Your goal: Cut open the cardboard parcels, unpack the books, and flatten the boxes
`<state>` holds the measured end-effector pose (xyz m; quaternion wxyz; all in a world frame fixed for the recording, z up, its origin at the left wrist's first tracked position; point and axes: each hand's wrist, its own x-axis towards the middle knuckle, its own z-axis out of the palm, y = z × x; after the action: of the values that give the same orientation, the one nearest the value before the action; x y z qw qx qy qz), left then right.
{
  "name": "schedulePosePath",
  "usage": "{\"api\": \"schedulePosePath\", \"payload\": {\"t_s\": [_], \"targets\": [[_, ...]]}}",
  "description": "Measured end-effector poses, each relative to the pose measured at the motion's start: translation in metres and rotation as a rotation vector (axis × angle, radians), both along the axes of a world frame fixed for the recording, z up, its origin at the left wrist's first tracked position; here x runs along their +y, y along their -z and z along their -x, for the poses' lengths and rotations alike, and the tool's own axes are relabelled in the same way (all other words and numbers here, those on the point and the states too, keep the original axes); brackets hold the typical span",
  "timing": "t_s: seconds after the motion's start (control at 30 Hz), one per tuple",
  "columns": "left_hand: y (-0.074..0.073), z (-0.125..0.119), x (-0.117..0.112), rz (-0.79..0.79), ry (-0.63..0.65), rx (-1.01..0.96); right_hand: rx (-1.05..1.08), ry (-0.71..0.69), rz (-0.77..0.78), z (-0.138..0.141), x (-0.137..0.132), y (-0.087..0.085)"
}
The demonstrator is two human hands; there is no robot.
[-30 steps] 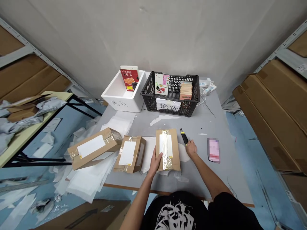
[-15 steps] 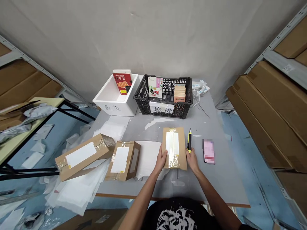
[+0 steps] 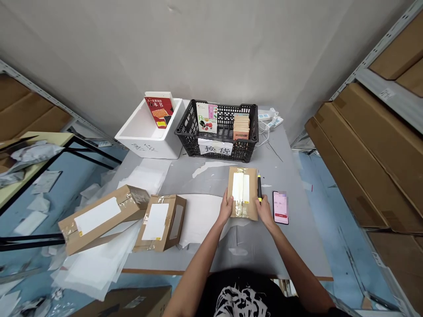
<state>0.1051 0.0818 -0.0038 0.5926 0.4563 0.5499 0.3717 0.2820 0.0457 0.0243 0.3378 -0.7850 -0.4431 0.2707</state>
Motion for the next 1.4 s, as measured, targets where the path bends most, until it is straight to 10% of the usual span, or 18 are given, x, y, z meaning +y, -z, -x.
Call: {"api": "schedulePosePath", "payload": {"t_s": [0.3, 0.53, 0.7, 0.83, 1.0, 1.4], "targets": [[-0.013, -0.004, -0.014, -0.018, -0.125, 0.147, -0.814, -0.267, 0.197, 0.049, -0.014, -0.037], [-0.059, 0.165, -0.059, -0.390, -0.273, 0.789, -0.938, -0.250, 0.092, 0.045, -0.024, -0.040], [-0.054, 0.275, -0.075, -0.077, -0.264, 1.006, -0.401, -0.433, -0.105, 0.140, -0.044, -0.025], [-0.040, 0.317, -0.069, 0.137, -0.217, 0.786, 0.250, -0.460, 0.075, 0.250, -0.044, 0.017], [-0.030, 0.324, -0.056, 0.121, -0.123, 0.567, 0.372, -0.450, 0.162, 0.304, -0.032, 0.035], [-0.055, 0.262, -0.022, -0.134, 0.059, 0.323, 0.437, -0.174, 0.086, 0.257, -0.034, -0.022]]}}
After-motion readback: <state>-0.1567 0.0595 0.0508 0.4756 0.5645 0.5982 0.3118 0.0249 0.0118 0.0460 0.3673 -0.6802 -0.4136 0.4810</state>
